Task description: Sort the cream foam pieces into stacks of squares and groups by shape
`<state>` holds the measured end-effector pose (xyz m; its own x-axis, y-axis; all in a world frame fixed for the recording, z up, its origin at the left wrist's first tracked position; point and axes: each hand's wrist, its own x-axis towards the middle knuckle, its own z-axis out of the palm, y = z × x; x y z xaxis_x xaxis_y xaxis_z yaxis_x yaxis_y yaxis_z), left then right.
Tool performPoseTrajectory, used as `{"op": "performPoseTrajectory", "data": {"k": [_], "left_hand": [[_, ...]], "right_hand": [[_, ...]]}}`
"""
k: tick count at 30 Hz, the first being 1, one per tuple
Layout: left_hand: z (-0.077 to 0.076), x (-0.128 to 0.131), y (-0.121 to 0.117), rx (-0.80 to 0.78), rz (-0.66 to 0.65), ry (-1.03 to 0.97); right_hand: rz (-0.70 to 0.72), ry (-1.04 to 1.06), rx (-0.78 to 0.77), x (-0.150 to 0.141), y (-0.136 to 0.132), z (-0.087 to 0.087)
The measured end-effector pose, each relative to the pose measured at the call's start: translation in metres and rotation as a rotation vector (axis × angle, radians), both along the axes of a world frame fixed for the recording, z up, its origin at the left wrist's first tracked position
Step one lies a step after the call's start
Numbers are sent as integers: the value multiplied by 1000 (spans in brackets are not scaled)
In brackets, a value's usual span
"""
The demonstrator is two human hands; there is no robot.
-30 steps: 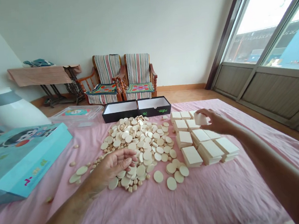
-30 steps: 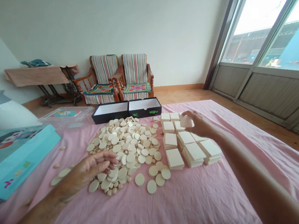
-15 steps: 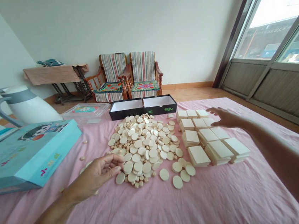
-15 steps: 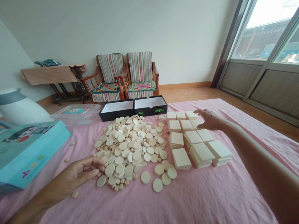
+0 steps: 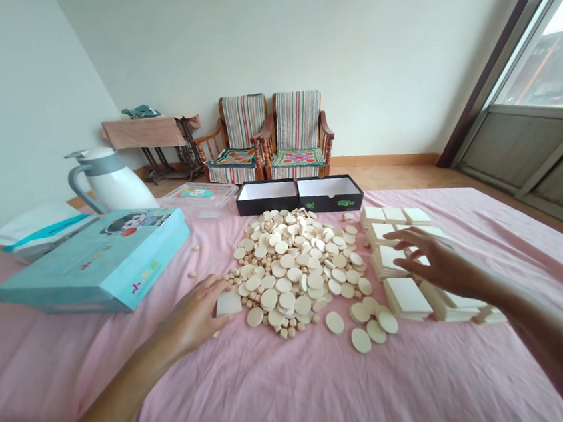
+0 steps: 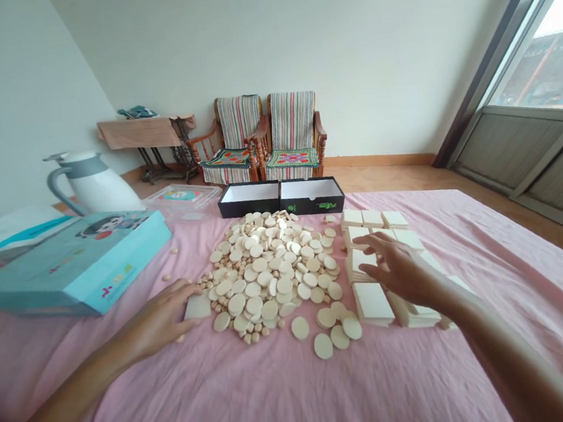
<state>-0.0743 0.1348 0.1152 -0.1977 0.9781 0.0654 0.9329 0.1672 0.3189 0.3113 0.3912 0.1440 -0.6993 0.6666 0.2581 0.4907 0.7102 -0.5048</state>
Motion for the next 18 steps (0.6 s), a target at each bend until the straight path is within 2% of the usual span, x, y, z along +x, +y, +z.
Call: {"op": "performPoseTrajectory", "data": {"k": [7,12,15,18], "left_hand": [[2,-6,3,24,-1,-67],[17,-5,5,67,93,-171],[29,14,16,159,67,-424],[35,49,33,183,-56,-807]], "right_hand": [[104,40,-1,-23,-31,0],[170,101,-24,-36,-52,0],[183,140,-148,-57,-75,7],[220,280,-289,-85,-100,9]]}}
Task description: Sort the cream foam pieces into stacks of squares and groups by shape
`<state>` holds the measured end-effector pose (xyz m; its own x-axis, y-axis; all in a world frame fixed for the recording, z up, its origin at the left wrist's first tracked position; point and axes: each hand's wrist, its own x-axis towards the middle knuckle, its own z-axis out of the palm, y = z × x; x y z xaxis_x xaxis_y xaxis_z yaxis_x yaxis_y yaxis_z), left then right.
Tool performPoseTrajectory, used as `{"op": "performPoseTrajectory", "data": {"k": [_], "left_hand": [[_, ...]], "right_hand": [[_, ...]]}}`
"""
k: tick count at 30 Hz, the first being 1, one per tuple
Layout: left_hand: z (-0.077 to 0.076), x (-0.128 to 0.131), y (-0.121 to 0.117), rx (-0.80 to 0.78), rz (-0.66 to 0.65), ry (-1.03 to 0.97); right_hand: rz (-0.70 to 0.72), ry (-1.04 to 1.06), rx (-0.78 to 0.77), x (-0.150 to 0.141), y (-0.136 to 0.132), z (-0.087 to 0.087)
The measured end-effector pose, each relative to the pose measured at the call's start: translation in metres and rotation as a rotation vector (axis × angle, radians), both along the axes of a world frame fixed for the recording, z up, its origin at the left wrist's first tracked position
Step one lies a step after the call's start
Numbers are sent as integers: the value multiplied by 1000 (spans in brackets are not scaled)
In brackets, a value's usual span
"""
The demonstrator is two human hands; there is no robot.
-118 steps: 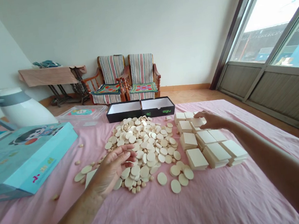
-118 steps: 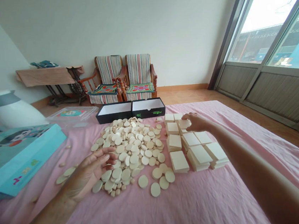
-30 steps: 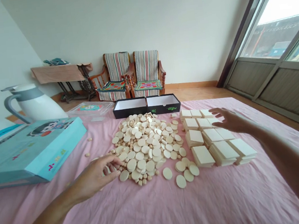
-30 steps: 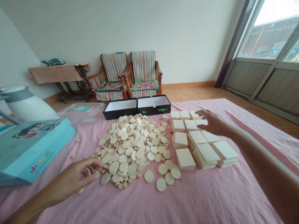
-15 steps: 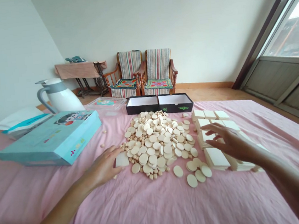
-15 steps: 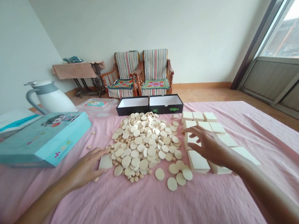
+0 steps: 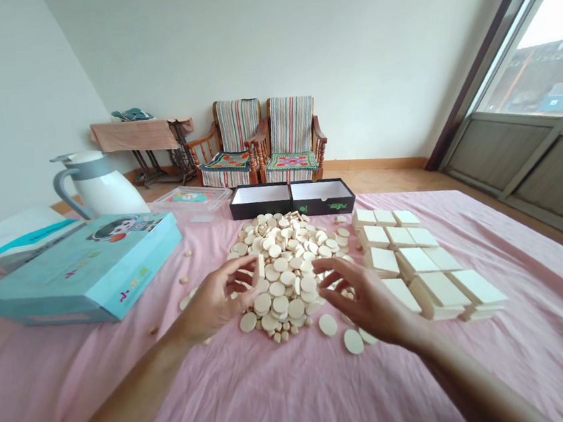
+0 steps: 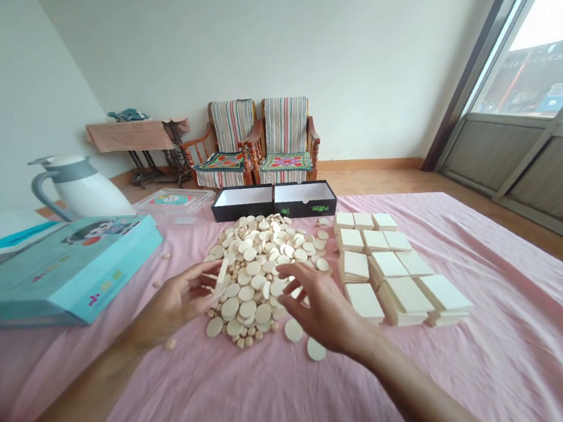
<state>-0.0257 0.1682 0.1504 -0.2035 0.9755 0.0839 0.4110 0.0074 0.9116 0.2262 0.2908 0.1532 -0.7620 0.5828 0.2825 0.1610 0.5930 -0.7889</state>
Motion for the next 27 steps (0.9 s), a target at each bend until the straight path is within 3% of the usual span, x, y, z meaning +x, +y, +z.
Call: {"op": "performPoseTrajectory", "data": {"k": [2,6,11,18,20,25,27], "left_hand": [[2,24,10,33,-81,-148],[4,54,23,80,-162,-248],[5,67,33,69,-181,-298],[-9,82,42,152,-200,-197],[-12,80,40,182,-198,-91],[-8,58,33,137,-134,92],[-7,48,29,110,-102,104]], "right_hand": [[12,89,-91,-15,-11,-2],[5,200,-175,-25,-16,-9],[12,257,-180,-14,-10,-9],[-4,254,-231,-5,-9,-8],[-53,200,-142,5,0,-5],[-351,-109,399,49,58,1],[-441,-298,531,65,83,-3]]}}
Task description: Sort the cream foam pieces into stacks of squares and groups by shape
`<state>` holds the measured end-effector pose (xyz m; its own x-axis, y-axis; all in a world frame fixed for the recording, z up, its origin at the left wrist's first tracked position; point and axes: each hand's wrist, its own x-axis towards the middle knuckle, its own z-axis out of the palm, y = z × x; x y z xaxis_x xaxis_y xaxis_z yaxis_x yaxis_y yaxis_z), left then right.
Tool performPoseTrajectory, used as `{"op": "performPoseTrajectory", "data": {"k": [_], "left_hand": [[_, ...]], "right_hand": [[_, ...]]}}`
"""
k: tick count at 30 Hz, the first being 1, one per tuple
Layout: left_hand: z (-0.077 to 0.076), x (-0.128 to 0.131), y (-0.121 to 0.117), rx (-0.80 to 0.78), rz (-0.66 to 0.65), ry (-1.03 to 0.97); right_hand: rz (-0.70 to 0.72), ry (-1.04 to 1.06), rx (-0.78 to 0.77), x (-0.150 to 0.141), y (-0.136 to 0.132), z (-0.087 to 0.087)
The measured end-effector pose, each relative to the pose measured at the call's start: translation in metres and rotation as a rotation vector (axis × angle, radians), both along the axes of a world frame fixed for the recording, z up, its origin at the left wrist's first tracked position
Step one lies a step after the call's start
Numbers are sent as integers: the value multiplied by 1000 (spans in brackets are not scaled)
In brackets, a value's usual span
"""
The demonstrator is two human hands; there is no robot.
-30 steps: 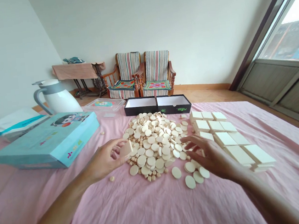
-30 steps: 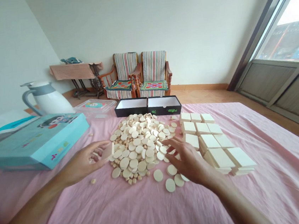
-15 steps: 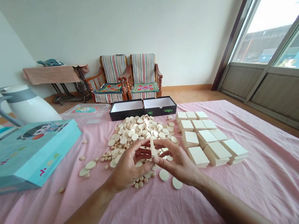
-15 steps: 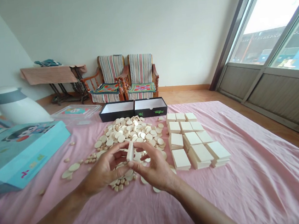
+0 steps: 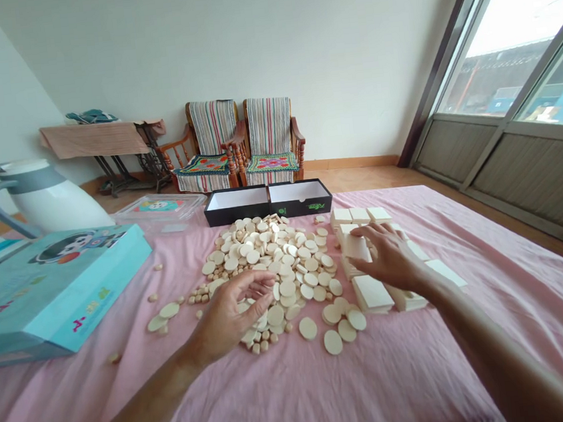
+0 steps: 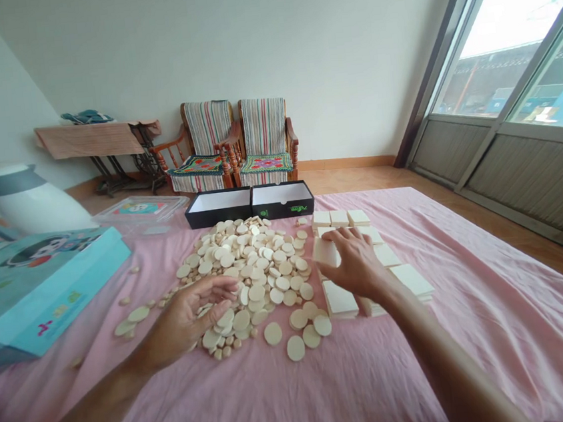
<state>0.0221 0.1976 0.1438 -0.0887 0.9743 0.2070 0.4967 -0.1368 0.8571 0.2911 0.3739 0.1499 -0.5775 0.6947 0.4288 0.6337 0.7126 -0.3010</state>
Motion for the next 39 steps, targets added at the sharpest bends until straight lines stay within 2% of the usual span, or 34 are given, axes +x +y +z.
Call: {"op": "performPoseTrajectory", "data": {"k": [4,7,11,14,17,19,22,27,32,36,39], "left_hand": [[-3,-17,-8,-26,71,-19],[-9,-31,-19,-57,125,56],[-15,-60,-46,-139,216,342],[-21,-81,-70,-190,237,582],[-29,-91,-86,-236,235,692],[-34,-90,-89,-257,208,721],[-36,-81,-85,-233,165,742],[-23,-63,-73,-188,143,725],[-16,-47,-53,-73,178,632],[-19,-30,-27,30,177,625],[-21,-17,-11,86,153,653]], "right_hand": [[-27,-211,-16,15,28,-12],[-3,-146,0,17,22,-12],[73,58,13,14,-28,-10],[186,-6,-24,11,-80,-22],[113,-80,93,7,-121,-38],[82,-98,164,4,-139,-42],[87,-75,241,0,-151,-39],[53,-109,255,6,-150,-37],[114,-118,161,5,-146,-49],[125,-60,146,-13,-138,-60],[76,13,65,-29,-130,-68]]}}
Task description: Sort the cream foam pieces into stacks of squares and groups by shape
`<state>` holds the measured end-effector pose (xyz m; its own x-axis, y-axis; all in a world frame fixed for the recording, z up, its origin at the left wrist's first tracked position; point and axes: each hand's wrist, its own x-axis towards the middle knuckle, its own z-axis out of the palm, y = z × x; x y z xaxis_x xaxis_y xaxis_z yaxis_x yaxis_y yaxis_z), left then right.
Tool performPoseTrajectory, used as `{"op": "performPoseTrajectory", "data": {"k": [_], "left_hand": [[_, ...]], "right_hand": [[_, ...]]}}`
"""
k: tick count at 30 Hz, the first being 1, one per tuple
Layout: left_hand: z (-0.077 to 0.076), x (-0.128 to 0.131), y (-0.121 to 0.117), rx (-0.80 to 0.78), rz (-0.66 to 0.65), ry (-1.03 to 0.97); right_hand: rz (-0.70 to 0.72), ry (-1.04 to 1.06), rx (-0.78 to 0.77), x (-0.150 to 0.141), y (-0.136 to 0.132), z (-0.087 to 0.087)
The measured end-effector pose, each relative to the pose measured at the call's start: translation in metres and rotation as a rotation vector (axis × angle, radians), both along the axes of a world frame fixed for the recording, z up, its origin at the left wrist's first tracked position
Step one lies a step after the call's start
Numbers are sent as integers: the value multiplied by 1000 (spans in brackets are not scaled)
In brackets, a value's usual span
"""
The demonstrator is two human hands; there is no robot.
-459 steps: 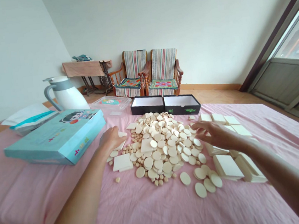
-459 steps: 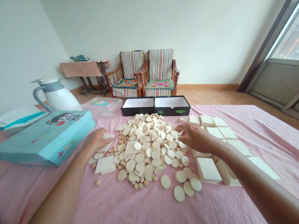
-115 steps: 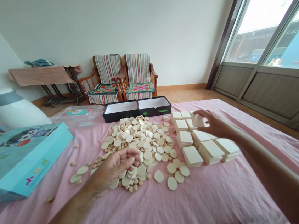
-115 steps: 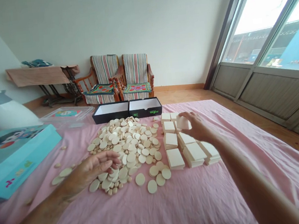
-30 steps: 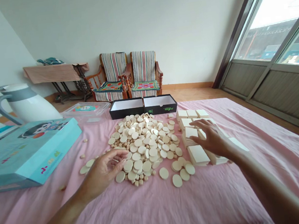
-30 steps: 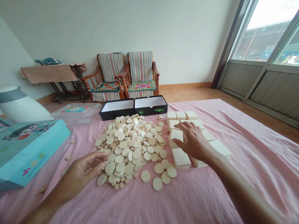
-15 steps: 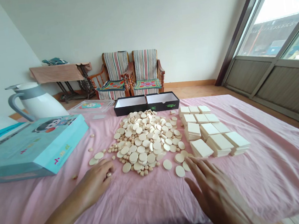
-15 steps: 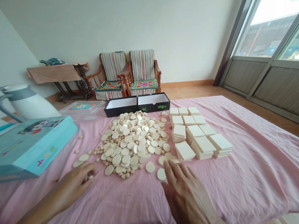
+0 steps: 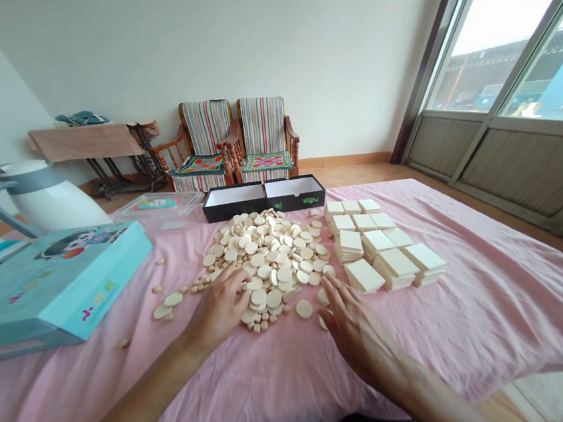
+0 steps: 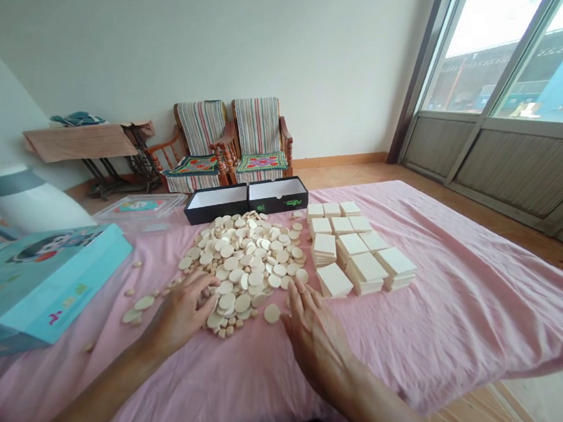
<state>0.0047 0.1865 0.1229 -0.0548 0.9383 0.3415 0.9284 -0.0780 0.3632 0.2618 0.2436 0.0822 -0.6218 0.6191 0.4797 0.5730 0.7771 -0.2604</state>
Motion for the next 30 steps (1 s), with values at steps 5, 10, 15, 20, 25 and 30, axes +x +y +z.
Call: {"op": "performPoseTrajectory", "data": {"k": [5,10,15,20,25,30], "left_hand": [[-1,10,8,86,-7,29],[3,7,4,145,14,2],[4,6,1,163,30,-16],[-1,6,1,180,13,-34],[-6,5,2,181,1,-37],[-9,6,5,180,-19,-37]], "right_hand": [[-45,133,-185,-19,10,0],[-42,188,-373,-19,24,9],[-56,189,-446,-16,37,11],[-70,224,-465,-19,42,14],[-89,189,-490,-24,50,12],[-105,183,-451,-32,55,11]]}}
